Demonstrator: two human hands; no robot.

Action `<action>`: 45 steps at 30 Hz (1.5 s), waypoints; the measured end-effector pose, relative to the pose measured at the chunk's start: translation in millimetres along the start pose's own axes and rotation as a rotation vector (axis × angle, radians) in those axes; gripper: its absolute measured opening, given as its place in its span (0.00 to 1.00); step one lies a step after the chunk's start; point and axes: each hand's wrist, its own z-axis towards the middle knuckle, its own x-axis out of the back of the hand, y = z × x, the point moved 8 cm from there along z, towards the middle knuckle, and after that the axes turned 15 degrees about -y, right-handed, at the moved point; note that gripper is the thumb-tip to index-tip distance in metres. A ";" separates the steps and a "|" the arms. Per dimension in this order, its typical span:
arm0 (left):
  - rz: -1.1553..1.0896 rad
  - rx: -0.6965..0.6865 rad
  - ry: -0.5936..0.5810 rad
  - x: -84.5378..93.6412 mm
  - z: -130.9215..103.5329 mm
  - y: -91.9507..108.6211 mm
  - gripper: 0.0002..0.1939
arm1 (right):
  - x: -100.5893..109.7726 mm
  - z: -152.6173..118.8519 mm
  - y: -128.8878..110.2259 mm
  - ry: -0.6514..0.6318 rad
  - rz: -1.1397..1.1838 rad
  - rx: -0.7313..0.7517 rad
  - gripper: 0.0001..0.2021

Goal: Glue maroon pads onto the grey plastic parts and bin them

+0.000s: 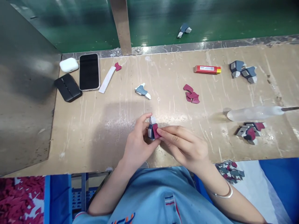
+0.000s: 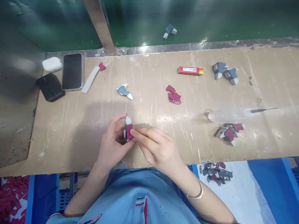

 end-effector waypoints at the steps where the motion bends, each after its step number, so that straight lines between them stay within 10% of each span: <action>1: -0.034 -0.024 -0.012 -1.1 -0.3 0.8 0.34 | 0.8 0.3 0.2 0.014 0.011 -0.012 0.18; 21: -0.682 -0.016 -0.201 -9.2 -0.1 0.2 0.22 | 1.9 -8.0 3.5 0.198 0.194 -0.132 0.13; 45: -0.363 -0.151 0.059 -2.0 -6.2 9.0 0.14 | -9.2 -18.4 13.1 0.297 0.393 -0.181 0.10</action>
